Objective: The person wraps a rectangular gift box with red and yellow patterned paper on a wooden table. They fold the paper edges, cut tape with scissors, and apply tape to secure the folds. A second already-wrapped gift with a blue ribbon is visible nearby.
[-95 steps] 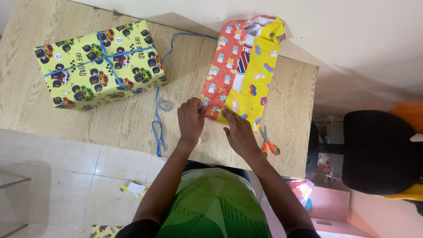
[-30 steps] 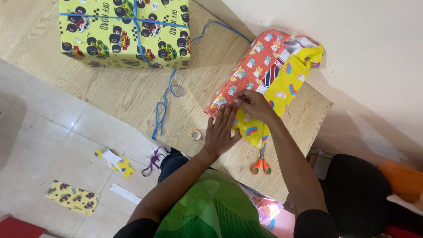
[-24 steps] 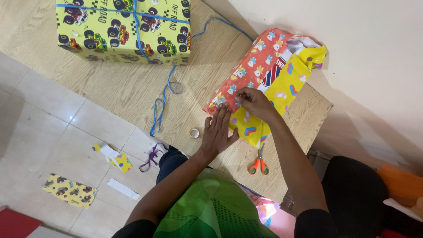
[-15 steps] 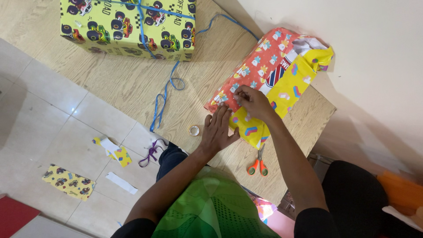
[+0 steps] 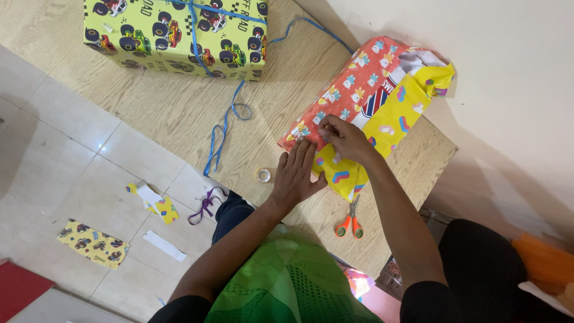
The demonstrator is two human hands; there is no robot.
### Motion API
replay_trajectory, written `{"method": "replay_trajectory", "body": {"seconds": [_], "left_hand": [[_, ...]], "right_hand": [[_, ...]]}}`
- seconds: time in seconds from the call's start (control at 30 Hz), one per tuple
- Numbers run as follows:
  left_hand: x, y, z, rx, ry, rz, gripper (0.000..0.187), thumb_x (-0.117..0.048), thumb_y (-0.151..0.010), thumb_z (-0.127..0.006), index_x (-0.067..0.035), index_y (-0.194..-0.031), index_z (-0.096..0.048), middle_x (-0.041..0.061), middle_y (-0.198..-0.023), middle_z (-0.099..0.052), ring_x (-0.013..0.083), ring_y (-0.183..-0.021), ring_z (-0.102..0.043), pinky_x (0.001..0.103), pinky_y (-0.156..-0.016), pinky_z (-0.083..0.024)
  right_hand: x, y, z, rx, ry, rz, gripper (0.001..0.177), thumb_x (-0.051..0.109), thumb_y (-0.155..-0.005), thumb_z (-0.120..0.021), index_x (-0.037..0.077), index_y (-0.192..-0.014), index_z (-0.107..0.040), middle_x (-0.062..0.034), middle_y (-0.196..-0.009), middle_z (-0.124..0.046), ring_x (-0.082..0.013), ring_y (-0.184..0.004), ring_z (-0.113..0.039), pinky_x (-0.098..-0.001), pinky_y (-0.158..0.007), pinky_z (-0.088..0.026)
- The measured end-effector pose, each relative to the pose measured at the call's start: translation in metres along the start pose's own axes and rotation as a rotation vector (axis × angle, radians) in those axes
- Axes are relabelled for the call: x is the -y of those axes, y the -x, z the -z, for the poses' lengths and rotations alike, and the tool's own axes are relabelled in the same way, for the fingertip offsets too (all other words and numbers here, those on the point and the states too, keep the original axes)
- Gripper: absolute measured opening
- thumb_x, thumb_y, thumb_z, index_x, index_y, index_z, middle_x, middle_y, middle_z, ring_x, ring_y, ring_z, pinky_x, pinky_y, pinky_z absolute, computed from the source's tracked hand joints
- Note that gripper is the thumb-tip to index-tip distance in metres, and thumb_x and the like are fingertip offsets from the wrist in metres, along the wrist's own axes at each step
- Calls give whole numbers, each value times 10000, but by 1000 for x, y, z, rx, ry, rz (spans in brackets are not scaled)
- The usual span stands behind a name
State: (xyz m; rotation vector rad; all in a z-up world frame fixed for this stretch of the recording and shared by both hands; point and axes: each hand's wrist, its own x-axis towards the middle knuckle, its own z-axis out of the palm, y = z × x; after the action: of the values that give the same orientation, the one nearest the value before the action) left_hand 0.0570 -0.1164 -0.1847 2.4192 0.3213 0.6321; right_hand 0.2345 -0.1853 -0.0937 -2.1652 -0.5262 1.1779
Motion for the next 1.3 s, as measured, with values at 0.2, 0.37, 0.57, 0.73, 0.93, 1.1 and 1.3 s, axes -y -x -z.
{"method": "replay_trajectory", "body": {"seconds": [0.2,0.37,0.57,0.73,0.93,1.1,1.3], "left_hand": [[0,2,-2,-59,-17,-23,670,-377,-838,-716,17,-1353,-548,202,-1432,-554,334,-1379,-530,443,-973,-424],[1,3,-5,-75,-4,-25,678,-371,-840,-720,20,-1362,-533,211,-1425,-555,346,-1377,-526,454,-974,-424],[1,2,-2,-45,17,-24,796,-379,-828,-710,31,-1464,-464,210,-1428,-537,336,-1369,-512,449,-961,-419],[-2,-3,6,3,-19,-9,860,-400,-827,-686,5,-1533,-408,182,-1415,-544,303,-1370,-506,429,-949,-405],[-8,-7,13,54,-54,11,919,-424,-816,-671,-21,-1580,-357,157,-1369,-542,277,-1370,-490,416,-946,-389],[-10,-9,14,78,-56,32,944,-425,-805,-663,-25,-1595,-335,146,-1364,-541,274,-1369,-486,424,-972,-389],[-7,-7,9,88,-57,28,929,-429,-816,-658,-15,-1588,-347,154,-1371,-542,288,-1374,-482,442,-996,-389]], "right_hand": [[-24,-8,3,41,-98,110,188,260,-1039,-602,80,-1095,-591,-5,-756,-554,-79,-530,-544,-257,-494,-472],[-26,-11,4,73,-109,150,192,258,-1059,-601,76,-1120,-605,5,-776,-546,-53,-584,-521,-252,-503,-458],[-1,0,-1,10,4,51,190,276,-1032,-599,100,-1103,-597,-17,-739,-552,-103,-488,-534,-285,-454,-462],[14,8,-7,-63,123,-11,164,282,-1031,-601,129,-1090,-608,-34,-726,-597,-146,-465,-565,-308,-469,-458],[13,6,-9,-70,168,48,102,212,-1024,-580,139,-1086,-613,-37,-759,-627,-173,-509,-615,-320,-481,-491],[10,4,-9,-84,230,65,100,199,-1022,-571,156,-1099,-620,-31,-787,-661,-165,-558,-648,-322,-501,-520],[16,6,-9,-84,240,30,126,248,-1011,-591,163,-1098,-622,-28,-772,-665,-169,-563,-652,-326,-495,-528]]}}
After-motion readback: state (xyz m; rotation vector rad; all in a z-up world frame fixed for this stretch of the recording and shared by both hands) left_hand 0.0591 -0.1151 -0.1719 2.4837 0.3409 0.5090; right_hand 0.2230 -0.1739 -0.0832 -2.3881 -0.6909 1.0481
